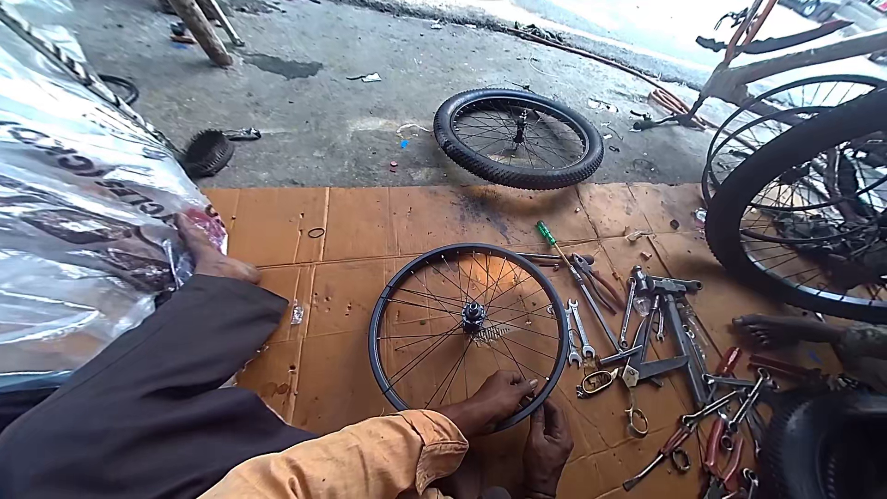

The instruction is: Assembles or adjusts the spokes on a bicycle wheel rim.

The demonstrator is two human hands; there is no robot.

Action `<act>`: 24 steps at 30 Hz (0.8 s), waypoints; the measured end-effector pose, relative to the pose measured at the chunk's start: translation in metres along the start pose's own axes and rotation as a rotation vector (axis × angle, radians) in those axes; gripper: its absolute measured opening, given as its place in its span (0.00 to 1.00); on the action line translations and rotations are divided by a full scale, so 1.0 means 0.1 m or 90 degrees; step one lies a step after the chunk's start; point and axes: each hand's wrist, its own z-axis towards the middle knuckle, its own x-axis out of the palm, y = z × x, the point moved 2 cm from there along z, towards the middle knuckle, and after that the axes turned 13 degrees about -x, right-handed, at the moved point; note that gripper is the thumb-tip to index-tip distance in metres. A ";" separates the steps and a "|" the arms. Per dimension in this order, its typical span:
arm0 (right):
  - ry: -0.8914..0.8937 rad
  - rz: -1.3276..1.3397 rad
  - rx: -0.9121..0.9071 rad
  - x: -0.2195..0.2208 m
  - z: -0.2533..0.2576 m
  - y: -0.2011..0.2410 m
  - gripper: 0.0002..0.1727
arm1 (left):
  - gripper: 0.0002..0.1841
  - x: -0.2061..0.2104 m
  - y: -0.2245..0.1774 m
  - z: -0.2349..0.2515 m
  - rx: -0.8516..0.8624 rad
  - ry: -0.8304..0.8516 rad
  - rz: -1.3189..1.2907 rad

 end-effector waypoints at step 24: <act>0.000 -0.035 -0.038 0.00 0.02 0.08 0.10 | 0.14 0.05 0.01 -0.59 0.235 -0.182 0.669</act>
